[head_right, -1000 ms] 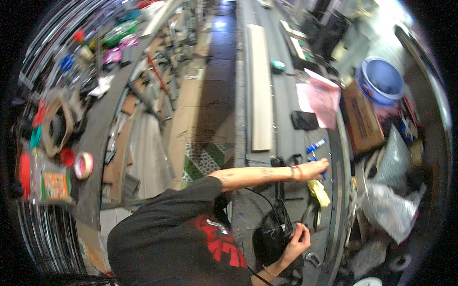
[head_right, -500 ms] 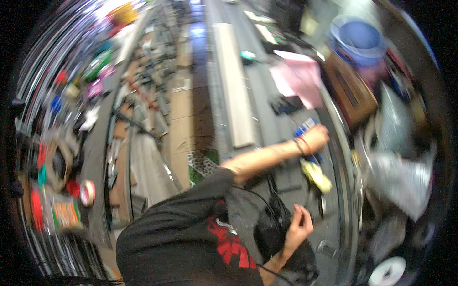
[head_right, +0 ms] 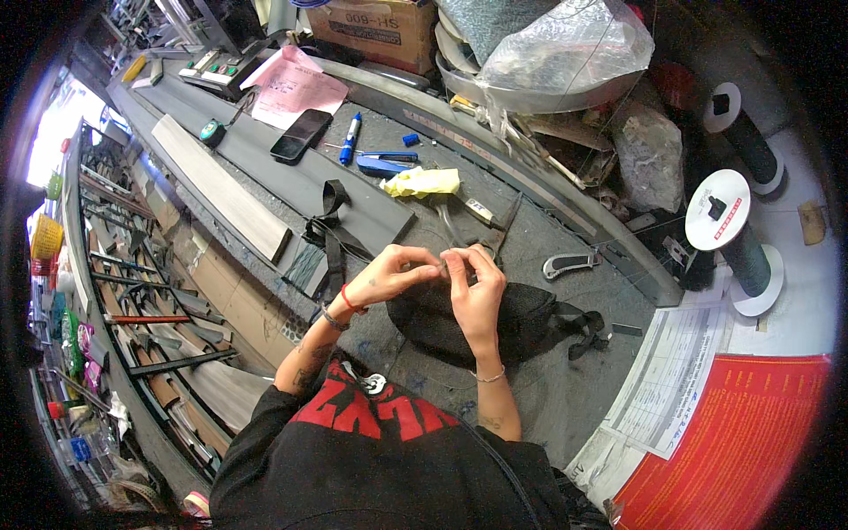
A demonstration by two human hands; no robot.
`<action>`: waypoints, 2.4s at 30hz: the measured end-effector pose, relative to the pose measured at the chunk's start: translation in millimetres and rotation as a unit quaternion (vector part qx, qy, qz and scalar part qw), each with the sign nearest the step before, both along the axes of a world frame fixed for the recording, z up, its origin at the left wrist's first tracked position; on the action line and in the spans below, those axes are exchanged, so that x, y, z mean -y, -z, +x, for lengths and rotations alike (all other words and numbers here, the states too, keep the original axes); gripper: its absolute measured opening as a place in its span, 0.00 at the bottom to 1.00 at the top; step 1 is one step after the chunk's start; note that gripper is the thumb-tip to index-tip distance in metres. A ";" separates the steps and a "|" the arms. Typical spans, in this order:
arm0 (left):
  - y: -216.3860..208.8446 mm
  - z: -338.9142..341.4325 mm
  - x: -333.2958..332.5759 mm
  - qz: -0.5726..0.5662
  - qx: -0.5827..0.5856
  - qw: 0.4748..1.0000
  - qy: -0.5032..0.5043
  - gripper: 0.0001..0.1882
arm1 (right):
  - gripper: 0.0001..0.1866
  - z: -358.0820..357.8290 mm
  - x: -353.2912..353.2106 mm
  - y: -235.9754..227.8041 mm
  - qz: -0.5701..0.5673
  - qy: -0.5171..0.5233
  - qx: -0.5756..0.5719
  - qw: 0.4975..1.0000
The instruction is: The person marks a white strip on a workbench, then handles a black mesh bag, opening and closing its zipper. They thread a needle with black thread and sew along the bag's edge, using both hands to guide the needle and pull the thread through the fabric.
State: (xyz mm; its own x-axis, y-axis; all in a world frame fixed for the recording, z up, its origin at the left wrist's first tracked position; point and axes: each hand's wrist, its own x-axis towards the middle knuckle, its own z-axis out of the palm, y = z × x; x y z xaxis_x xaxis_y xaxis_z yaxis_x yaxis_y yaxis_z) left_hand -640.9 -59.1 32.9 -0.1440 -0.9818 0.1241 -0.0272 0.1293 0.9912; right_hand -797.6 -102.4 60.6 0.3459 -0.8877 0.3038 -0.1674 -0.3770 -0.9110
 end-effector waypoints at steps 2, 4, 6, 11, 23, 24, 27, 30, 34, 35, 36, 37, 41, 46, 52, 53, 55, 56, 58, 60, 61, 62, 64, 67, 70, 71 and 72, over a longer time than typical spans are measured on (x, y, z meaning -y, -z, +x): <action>-1.9 0.1 -7.5 0.054 -0.015 0.998 -0.019 0.14 | 0.07 0.8 -4.9 1.5 0.023 -0.003 0.025 0.999; -5.7 3.0 -13.4 0.031 -0.012 0.996 -0.081 0.14 | 0.07 3.0 -7.9 4.5 -0.012 0.017 0.019 1.000; -10.8 7.0 -16.9 -0.017 0.008 0.988 -0.154 0.13 | 0.09 4.3 -9.2 7.9 -0.041 0.038 0.000 0.998; -25.0 5.0 -30.7 -0.065 0.030 0.981 -0.179 0.09 | 0.11 11.3 -14.3 15.8 0.135 -0.034 0.152 0.978; -56.4 -8.7 4.1 -0.364 0.292 0.878 -0.109 0.05 | 0.12 2.2 -22.5 9.1 0.112 -0.034 0.149 0.982; -55.0 -8.5 6.4 -0.366 0.330 0.866 -0.082 0.05 | 0.12 1.8 -23.0 8.2 0.097 -0.039 0.147 0.984; -49.5 -6.2 11.2 -0.353 0.409 0.841 -0.020 0.05 | 0.11 0.3 -22.6 5.1 0.100 -0.050 0.151 0.982; -44.2 -5.8 15.3 -0.361 0.390 0.847 -0.018 0.06 | 0.11 -2.9 -22.1 3.1 0.159 -0.087 0.179 0.967; -42.5 -2.4 18.5 -0.377 0.413 0.829 0.001 0.07 | 0.14 -9.5 -25.8 3.0 0.273 -0.147 0.229 0.923; -43.4 -1.3 18.6 -0.380 0.431 0.819 0.008 0.08 | 0.15 -11.1 -27.2 3.1 0.301 -0.160 0.240 0.909; -44.5 -0.3 18.1 -0.381 0.449 0.808 0.016 0.10 | 0.16 -12.1 -28.9 3.4 0.293 -0.159 0.236 0.913; -46.0 0.3 16.9 -0.368 0.477 0.798 0.031 0.11 | 0.17 -13.0 -30.3 3.5 0.286 -0.154 0.232 0.917; -55.9 3.6 8.8 -0.364 0.478 0.799 0.025 0.13 | 0.19 -16.6 -29.2 2.9 0.226 -0.082 0.175 0.955; -69.2 12.1 2.1 -0.367 0.474 0.798 0.060 0.16 | 0.19 -11.2 -22.7 3.7 0.208 -0.076 0.168 0.961; -74.1 23.6 -2.1 -0.350 0.476 0.803 0.079 0.21 | 0.18 -3.4 -21.4 4.4 0.251 -0.077 0.200 0.944; -74.9 25.1 -2.6 -0.349 0.488 0.795 0.082 0.21 | 0.18 -3.4 -20.7 4.1 0.250 -0.084 0.197 0.944; -76.7 27.2 -3.7 -0.363 0.525 0.766 0.073 0.21 | 0.18 -3.6 -18.7 3.8 0.262 -0.086 0.196 0.941; -77.6 27.4 -4.2 -0.371 0.542 0.751 0.066 0.21 | 0.17 -4.1 -18.0 4.0 0.274 -0.083 0.197 0.938; -78.8 26.5 -5.4 -0.399 0.569 0.717 0.048 0.22 | 0.17 -5.0 -14.5 4.8 0.303 -0.099 0.211 0.924; -79.1 24.6 -5.6 -0.411 0.572 0.709 0.043 0.23 | 0.17 -5.8 -10.2 5.8 0.336 -0.133 0.243 0.900; -78.9 23.6 -5.2 -0.408 0.562 0.718 0.048 0.23 | 0.17 -5.6 -8.4 6.4 0.343 -0.141 0.242 0.897; -78.2 22.5 -4.6 -0.406 0.546 0.731 0.050 0.23 | 0.18 -4.8 -7.0 7.0 0.346 -0.145 0.246 0.894; -75.7 19.6 -2.9 -0.373 0.489 0.788 0.042 0.23 | 0.18 -5.5 -4.2 6.7 0.345 -0.141 0.242 0.896; -71.0 15.6 -0.4 -0.353 0.452 0.818 0.036 0.24 | 0.17 -8.3 -2.5 2.9 0.325 -0.118 0.216 0.913; -66.3 9.5 -1.1 -0.353 0.468 0.810 0.016 0.24 | 0.17 -10.5 -2.8 -3.3 0.289 -0.108 0.199 0.930; -64.7 6.0 -2.3 -0.355 0.474 0.806 0.006 0.23 | 0.18 -11.2 -2.8 -5.5 0.284 -0.112 0.203 0.930; -63.1 1.4 -3.5 -0.382 0.484 0.787 -0.023 0.23 | 0.18 -11.8 -2.6 -7.6 0.277 -0.119 0.209 0.930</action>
